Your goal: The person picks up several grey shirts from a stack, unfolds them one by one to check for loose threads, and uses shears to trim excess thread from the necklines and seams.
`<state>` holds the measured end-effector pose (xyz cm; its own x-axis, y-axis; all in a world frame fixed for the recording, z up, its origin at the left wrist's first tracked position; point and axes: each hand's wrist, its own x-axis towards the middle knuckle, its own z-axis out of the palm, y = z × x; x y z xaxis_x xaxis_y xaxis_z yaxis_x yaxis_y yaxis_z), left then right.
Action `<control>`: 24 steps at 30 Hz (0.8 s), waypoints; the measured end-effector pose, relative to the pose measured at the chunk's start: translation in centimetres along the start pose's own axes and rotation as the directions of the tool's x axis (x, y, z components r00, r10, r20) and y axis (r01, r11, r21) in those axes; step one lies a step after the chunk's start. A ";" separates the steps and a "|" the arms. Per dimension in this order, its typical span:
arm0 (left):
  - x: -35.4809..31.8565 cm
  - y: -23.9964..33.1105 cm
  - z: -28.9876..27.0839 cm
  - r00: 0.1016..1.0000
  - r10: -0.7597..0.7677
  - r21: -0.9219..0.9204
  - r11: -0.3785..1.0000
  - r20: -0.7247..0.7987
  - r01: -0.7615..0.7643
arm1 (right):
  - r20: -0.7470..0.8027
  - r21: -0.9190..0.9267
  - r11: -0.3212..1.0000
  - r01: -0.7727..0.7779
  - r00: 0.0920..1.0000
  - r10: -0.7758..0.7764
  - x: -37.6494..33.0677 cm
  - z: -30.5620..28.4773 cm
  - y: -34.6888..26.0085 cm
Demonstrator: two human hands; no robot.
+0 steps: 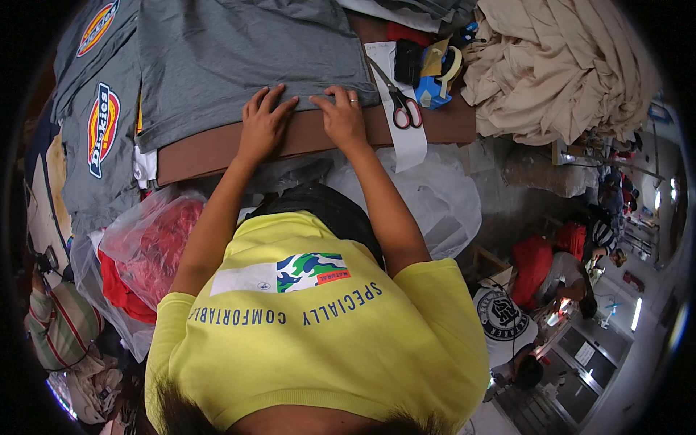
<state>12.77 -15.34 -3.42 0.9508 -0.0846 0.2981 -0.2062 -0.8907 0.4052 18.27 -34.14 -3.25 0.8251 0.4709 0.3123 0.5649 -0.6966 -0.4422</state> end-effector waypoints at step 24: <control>0.4 0.3 -0.1 1.000 0.002 0.032 0.999 0.006 -0.002 | 0.043 0.115 0.993 -0.021 0.999 0.016 1.1 -0.5 0.4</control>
<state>13.05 -15.57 -3.12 0.9517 -0.0891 0.2939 -0.2009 -0.9045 0.3762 19.40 -34.15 -2.68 0.8336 0.4828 0.2685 0.5450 -0.6392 -0.5425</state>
